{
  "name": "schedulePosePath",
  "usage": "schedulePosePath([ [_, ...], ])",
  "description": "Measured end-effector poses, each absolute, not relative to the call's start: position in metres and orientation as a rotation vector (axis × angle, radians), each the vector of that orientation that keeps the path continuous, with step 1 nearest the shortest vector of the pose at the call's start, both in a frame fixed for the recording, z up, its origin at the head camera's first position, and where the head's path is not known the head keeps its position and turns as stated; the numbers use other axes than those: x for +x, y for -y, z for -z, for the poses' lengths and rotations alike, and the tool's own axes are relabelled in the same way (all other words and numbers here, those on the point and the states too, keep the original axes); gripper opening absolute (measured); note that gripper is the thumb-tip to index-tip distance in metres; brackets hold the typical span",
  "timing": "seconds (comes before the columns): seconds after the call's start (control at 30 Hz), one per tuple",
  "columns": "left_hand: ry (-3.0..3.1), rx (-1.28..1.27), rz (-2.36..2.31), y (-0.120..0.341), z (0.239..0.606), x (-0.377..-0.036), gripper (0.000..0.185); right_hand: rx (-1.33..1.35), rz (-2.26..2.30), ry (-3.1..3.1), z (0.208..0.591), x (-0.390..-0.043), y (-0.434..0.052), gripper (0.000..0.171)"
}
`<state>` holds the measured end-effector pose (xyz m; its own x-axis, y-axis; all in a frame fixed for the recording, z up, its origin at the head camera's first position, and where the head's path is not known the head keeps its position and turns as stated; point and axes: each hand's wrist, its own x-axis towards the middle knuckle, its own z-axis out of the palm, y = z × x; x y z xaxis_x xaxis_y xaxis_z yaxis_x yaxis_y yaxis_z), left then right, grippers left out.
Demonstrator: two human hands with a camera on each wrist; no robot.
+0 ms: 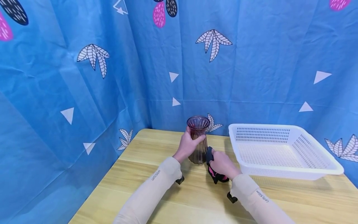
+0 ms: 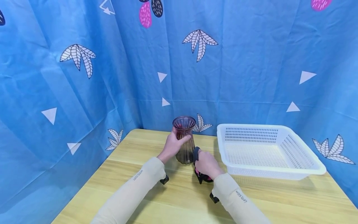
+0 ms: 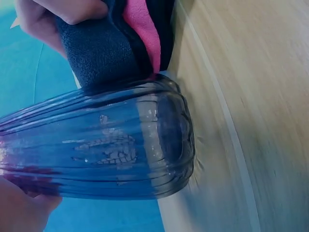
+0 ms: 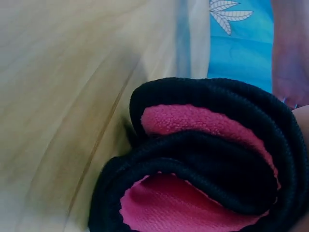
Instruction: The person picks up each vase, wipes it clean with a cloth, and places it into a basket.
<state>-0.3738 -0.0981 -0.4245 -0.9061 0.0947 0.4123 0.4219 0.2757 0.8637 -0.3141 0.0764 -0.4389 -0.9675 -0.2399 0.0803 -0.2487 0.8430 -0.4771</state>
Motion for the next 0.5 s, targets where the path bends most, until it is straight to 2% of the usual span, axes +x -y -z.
schedulePosePath([
  [0.13,2.267,-0.396,1.636,0.100,0.425,-0.375,0.072,0.382,-0.789,3.011,0.437,-0.310,-0.075,0.055],
  [0.5,2.353,-0.349,1.416,0.103,0.414,-0.369,0.065,0.287,-0.890,2.944,0.411,-0.297,-0.076,0.064],
])
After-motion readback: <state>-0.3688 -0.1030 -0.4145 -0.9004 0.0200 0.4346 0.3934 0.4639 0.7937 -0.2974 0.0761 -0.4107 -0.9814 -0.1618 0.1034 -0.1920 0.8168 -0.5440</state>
